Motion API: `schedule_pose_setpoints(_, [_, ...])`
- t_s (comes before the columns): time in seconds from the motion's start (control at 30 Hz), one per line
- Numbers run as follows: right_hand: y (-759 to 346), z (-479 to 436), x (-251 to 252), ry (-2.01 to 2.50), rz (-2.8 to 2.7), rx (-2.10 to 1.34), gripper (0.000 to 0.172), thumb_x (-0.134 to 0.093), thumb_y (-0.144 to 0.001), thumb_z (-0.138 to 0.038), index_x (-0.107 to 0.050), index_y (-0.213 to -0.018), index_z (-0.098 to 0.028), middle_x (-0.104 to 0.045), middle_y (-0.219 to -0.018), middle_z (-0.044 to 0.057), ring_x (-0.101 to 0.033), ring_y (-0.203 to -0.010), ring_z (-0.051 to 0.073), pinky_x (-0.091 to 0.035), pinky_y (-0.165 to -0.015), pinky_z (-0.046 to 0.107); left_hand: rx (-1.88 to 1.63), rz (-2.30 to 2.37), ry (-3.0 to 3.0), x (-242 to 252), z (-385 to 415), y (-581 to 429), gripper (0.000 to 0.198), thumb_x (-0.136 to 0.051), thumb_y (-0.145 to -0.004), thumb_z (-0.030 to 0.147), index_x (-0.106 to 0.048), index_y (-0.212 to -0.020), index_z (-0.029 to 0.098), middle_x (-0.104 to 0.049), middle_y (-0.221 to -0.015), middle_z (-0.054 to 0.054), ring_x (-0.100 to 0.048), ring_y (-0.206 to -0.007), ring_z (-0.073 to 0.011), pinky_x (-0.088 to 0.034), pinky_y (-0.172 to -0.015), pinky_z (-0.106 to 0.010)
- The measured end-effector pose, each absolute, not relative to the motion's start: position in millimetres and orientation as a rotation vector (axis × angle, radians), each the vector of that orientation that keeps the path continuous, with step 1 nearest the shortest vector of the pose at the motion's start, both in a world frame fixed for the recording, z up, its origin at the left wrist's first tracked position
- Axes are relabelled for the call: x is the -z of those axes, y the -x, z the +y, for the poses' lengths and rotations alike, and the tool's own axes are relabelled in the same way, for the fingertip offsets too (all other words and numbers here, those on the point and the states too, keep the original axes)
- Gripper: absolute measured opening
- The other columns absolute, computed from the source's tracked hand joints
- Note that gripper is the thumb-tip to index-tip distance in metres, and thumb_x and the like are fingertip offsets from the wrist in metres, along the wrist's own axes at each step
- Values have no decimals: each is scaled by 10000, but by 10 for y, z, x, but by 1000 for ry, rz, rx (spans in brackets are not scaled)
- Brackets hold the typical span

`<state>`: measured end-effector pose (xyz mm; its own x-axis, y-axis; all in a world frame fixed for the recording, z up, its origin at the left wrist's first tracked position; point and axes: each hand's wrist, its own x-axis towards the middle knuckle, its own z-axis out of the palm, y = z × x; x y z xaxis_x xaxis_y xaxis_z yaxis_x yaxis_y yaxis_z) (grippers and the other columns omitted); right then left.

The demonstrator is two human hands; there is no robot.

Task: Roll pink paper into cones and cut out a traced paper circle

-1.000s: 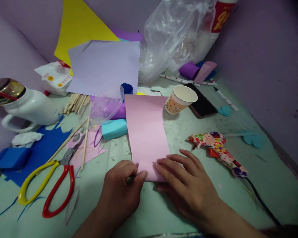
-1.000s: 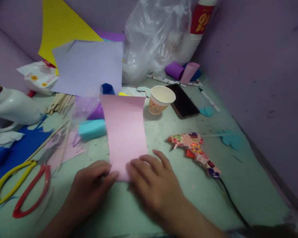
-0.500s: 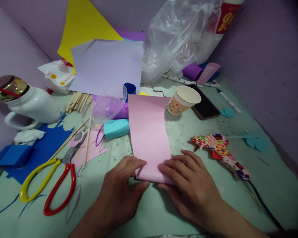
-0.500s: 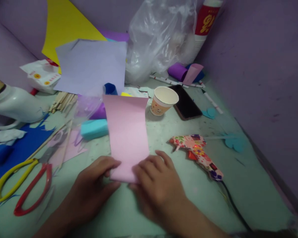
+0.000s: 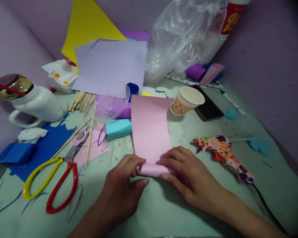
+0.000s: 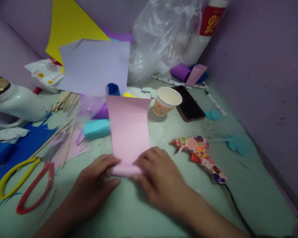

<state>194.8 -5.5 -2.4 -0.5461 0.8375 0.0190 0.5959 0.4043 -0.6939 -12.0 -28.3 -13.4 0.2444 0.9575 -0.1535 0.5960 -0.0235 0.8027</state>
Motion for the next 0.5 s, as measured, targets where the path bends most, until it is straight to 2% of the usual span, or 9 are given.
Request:
schedule_pose_setpoints(0.17, [-1942, -54, 18, 1301, -2339, -921, 172, -474, -881, -218, -625, -845, -144, -611, -840, 90, -481, -799, 232, -390, -711, 405, -562, 1477, -1715, 122, -262, 103, 340, -533, -746, 119, -518, -1061, 246, -552, -999, -3, -510, -741, -122, -442, -704, -285])
schedule_pose_setpoints(0.27, [-1955, -25, 47, 1245, -2308, -966, 182, -477, -889, -206, -619, -988, -149, -631, -840, 77, -508, -797, 218, -403, -721, 390, -587, 1500, -1705, 127, -259, 85, 343, -522, -742, 100, -516, -1061, 228, -541, -944, -1, -495, -677, -104, -439, -649, -262])
schedule_pose_setpoints(0.37, [-1971, -6, 79, 1157, -2343, -866, 293, -464, -895, -189, -541, -1177, -169, -650, -883, 79, -534, -813, 219, -417, -731, 402, -619, 1537, -1647, 135, -271, 80, 353, -506, -745, 93, -510, -1076, 214, -529, -884, 2, -485, -634, -99, -435, -599, -251])
schedule_pose_setpoints(0.5, [-1969, -14, 82, 1103, -2490, -689, 328, -393, -892, -134, -542, -1178, -191, -652, -845, 78, -563, -764, 219, -451, -663, 387, -663, 1518, -1635, 135, -291, 94, 367, -490, -745, 78, -510, -1089, 205, -520, -895, -11, -480, -628, -101, -438, -597, -255])
